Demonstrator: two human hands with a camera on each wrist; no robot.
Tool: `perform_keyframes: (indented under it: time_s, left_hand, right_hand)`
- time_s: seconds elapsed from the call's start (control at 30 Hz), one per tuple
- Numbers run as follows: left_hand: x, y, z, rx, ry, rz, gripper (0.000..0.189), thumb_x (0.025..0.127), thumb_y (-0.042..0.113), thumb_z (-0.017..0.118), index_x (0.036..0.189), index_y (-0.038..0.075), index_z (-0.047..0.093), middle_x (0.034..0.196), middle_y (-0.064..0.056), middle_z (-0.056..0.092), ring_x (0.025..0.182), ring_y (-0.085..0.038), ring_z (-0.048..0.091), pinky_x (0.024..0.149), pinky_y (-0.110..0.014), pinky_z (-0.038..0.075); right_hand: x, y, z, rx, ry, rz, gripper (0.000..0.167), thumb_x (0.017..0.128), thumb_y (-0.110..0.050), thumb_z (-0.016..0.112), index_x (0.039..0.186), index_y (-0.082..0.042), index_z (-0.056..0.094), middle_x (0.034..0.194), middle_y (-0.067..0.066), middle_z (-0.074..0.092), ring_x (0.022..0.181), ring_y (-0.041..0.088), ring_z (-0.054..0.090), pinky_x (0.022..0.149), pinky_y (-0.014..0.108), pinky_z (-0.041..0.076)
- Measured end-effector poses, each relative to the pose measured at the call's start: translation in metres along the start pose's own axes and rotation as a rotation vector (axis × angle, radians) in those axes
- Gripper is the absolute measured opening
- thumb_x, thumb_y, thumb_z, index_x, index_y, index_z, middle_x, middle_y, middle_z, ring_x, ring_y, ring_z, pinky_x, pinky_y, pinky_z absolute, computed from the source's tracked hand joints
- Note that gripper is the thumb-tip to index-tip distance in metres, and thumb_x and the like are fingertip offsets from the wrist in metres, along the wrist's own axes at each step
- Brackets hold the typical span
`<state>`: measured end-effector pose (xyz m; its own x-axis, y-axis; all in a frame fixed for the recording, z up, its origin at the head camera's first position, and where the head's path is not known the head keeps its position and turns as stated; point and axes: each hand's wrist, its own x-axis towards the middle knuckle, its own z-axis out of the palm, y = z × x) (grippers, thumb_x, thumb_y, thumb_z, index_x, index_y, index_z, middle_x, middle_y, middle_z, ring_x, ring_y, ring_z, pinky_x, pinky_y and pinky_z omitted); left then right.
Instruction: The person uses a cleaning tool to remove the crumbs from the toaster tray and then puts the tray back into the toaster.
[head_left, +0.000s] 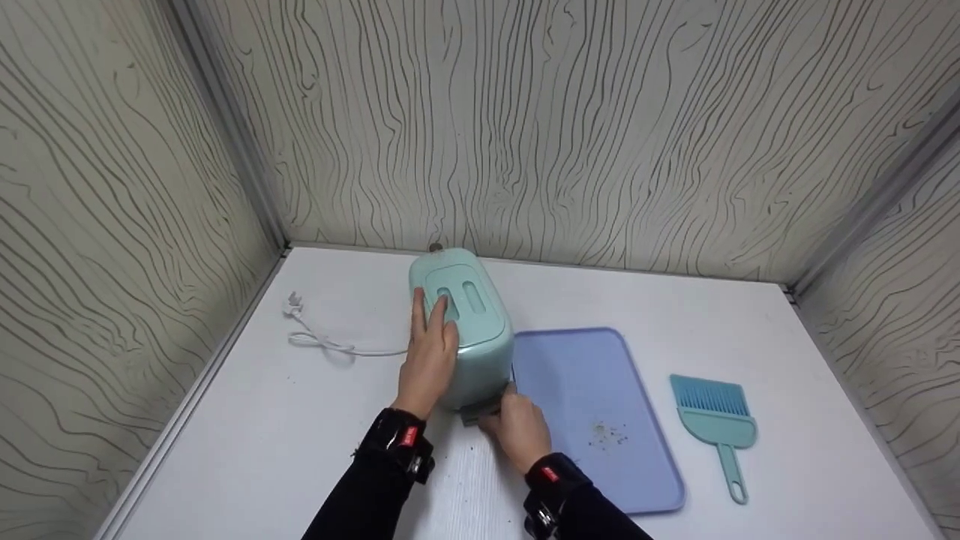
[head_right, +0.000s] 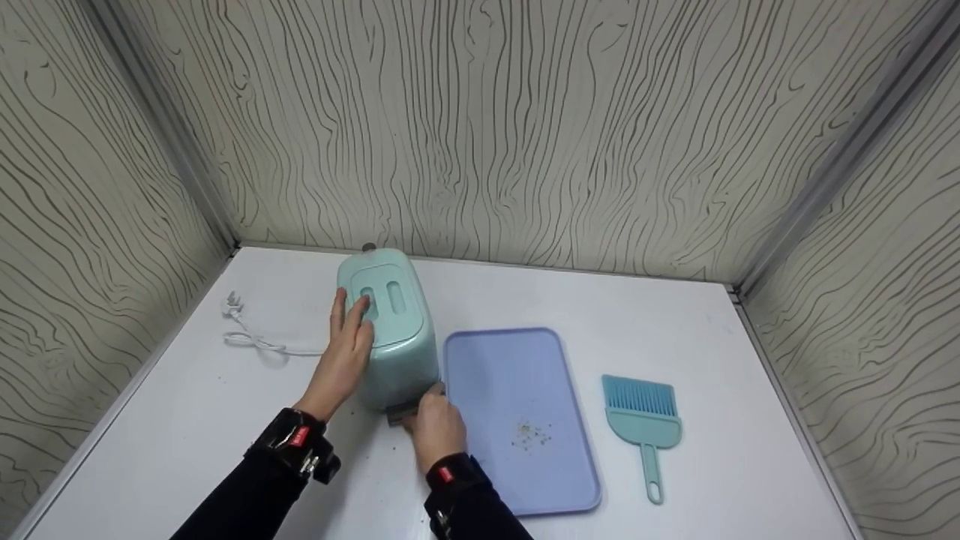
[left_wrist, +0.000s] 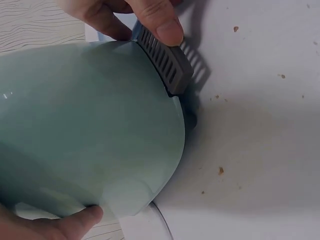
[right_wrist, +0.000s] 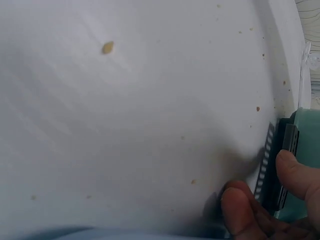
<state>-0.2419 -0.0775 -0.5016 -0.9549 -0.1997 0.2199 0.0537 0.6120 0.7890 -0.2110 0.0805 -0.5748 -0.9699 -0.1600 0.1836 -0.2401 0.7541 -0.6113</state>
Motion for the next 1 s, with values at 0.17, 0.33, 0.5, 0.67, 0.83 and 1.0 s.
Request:
perform_keyframes:
  time_s: [0.17, 0.33, 0.5, 0.67, 0.83, 1.0]
  left_hand:
    - [0.000, 0.000, 0.000, 0.008, 0.003, -0.005, 0.052, 0.111, 0.026, 0.033, 0.161, 0.015, 0.031, 0.170, -0.020, 0.000, 0.115, -0.035, 0.061, 0.051, -0.033, 0.047]
    - [0.000, -0.001, 0.001, 0.008, -0.003, -0.024, 0.052, 0.111, 0.027, 0.032, 0.162, 0.018, 0.030, 0.170, -0.020, -0.001, 0.084, -0.029, 0.063, 0.049, -0.031, 0.043]
    - [0.000, -0.002, 0.002, -0.001, -0.012, -0.056, 0.052, 0.111, 0.032, 0.031, 0.162, 0.023, 0.030, 0.171, -0.014, -0.003, 0.089, -0.029, 0.064, 0.052, -0.032, 0.044]
    - [0.001, -0.001, 0.002, 0.005, -0.013, -0.068, 0.052, 0.110, 0.033, 0.031, 0.161, 0.024, 0.031, 0.172, -0.012, -0.003, 0.096, -0.032, 0.065, 0.055, -0.034, 0.046]
    - [0.000, -0.002, 0.003, 0.005, 0.017, -0.020, 0.050, 0.110, 0.028, 0.034, 0.160, 0.019, 0.036, 0.171, -0.018, 0.002, 0.087, -0.029, 0.065, 0.051, -0.033, 0.046]
    - [-0.001, -0.003, 0.003, 0.000, 0.035, 0.006, 0.049, 0.110, 0.027, 0.035, 0.158, 0.016, 0.037, 0.170, -0.020, 0.004, 0.080, -0.027, 0.064, 0.049, -0.032, 0.045]
  right_hand:
    - [0.002, 0.001, 0.002, -0.011, -0.024, 0.001, 0.060, 0.072, -0.010, 0.090, 0.116, 0.013, 0.058, 0.089, 0.024, 0.071, 0.080, 0.041, 0.070, 0.072, 0.051, 0.058]
    - [0.003, 0.003, 0.003, -0.035, -0.053, 0.012, 0.050, 0.074, -0.009, 0.089, 0.111, 0.010, 0.059, 0.087, 0.020, 0.070, 0.078, 0.036, 0.070, 0.068, 0.047, 0.057]
    - [0.005, 0.006, 0.004, -0.054, -0.044, -0.012, 0.043, 0.072, -0.007, 0.088, 0.102, 0.005, 0.060, 0.084, 0.018, 0.070, 0.076, 0.033, 0.069, 0.065, 0.045, 0.056]
    - [0.005, 0.008, 0.005, -0.065, -0.026, -0.036, 0.041, 0.070, -0.007, 0.088, 0.097, 0.003, 0.060, 0.082, 0.017, 0.070, 0.075, 0.033, 0.070, 0.064, 0.045, 0.055]
    - [0.005, 0.010, 0.005, -0.071, -0.018, -0.056, 0.040, 0.071, -0.010, 0.090, 0.094, 0.002, 0.060, 0.080, 0.017, 0.071, 0.073, 0.033, 0.070, 0.062, 0.043, 0.055]
    - [0.005, 0.011, 0.007, -0.081, -0.011, -0.068, 0.038, 0.073, -0.014, 0.090, 0.091, 0.001, 0.060, 0.079, 0.017, 0.071, 0.073, 0.033, 0.071, 0.062, 0.043, 0.056]
